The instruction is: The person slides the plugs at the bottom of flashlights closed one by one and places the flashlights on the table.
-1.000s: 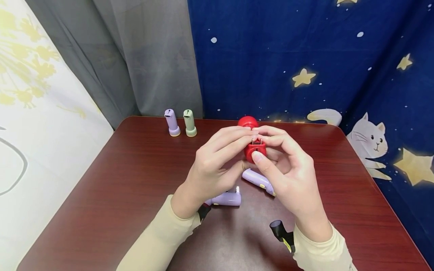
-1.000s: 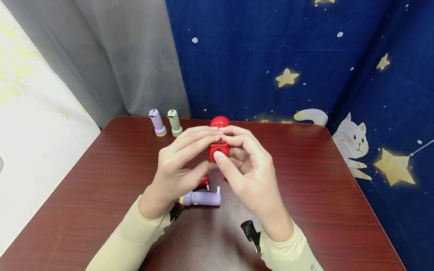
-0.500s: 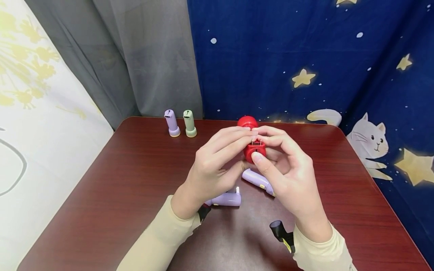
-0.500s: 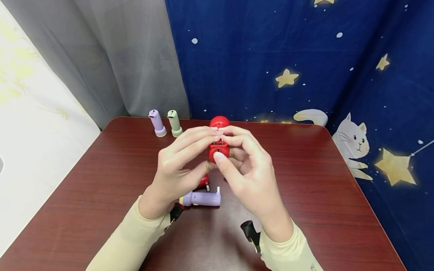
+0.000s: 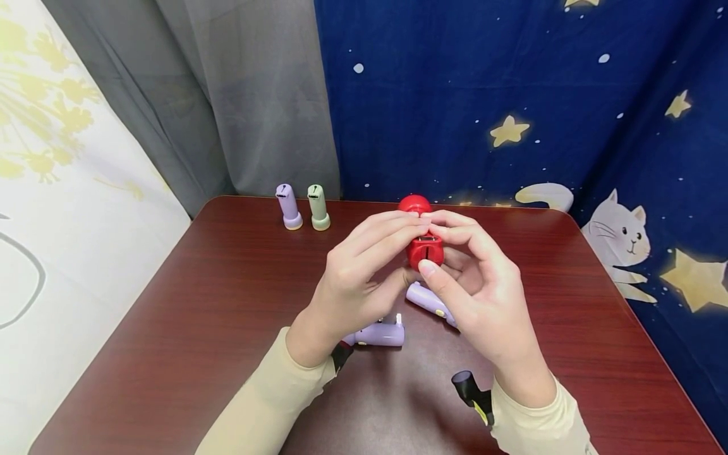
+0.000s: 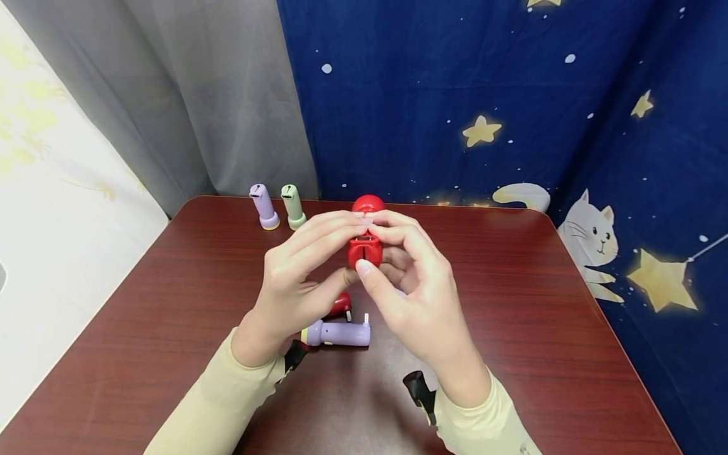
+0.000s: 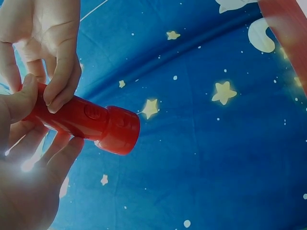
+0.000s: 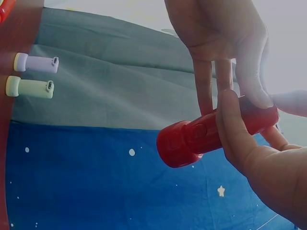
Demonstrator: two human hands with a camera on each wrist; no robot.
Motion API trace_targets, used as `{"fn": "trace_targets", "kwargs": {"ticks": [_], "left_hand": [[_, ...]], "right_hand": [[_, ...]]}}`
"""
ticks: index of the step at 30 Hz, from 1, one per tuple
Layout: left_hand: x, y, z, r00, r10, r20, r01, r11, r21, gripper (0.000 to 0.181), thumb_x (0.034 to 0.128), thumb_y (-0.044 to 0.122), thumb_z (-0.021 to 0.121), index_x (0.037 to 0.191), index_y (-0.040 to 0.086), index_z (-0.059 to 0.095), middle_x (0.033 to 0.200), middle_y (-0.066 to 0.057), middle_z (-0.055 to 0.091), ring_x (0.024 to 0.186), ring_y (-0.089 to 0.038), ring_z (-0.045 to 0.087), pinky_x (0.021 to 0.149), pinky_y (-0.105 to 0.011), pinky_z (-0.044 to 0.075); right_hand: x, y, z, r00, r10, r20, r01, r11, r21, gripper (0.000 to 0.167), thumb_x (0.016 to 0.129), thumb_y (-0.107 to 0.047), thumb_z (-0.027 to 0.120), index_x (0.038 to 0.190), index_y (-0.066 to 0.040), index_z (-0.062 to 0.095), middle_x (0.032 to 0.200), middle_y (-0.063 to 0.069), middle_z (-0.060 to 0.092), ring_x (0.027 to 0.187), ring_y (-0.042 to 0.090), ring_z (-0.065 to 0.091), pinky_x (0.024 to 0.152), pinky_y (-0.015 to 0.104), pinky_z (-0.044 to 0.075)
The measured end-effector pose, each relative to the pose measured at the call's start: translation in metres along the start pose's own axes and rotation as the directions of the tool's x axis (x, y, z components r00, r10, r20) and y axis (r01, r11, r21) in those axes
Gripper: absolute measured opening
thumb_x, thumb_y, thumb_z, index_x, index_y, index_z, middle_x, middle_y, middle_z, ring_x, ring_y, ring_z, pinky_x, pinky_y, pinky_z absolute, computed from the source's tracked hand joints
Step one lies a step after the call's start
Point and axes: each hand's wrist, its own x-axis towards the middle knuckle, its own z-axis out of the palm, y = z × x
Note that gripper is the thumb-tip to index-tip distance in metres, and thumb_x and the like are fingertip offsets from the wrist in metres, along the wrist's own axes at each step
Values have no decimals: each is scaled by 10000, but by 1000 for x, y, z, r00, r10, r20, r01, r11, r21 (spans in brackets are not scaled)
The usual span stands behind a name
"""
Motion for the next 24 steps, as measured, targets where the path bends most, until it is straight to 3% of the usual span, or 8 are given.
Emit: {"fn": "trace_targets", "kwargs": {"ticks": [5,15,24], "left_hand": [[-1,0,-1,999,-34,2,34,999,-14,447,846,23,874,1251,-80,715,1249,-220,750,1244,-330,696,1141,-407,556],[-3,0,-2,982,-181,48,186,974,-132,491,857,-12,855,1305,-53,662,1284,-187,724,1233,-259,698,1105,-351,576],[-1,0,-2,983,-180,39,183,975,-125,453,846,-14,863,1256,-52,673,1253,-182,734,1245,-271,694,1131,-366,559]], "right_hand": [[0,0,1,1000,-3,3,3,1000,-20,422,897,208,657,1312,153,605,1458,216,573,1168,183,733,1008,295,612],[3,1,2,1000,3,-18,-4,998,-64,356,934,141,667,1285,81,652,1399,175,623,1153,178,723,985,244,616],[5,0,2,1000,11,-3,-11,999,-47,375,921,167,657,1290,109,627,1413,186,599,1162,190,720,1000,251,612]]}}
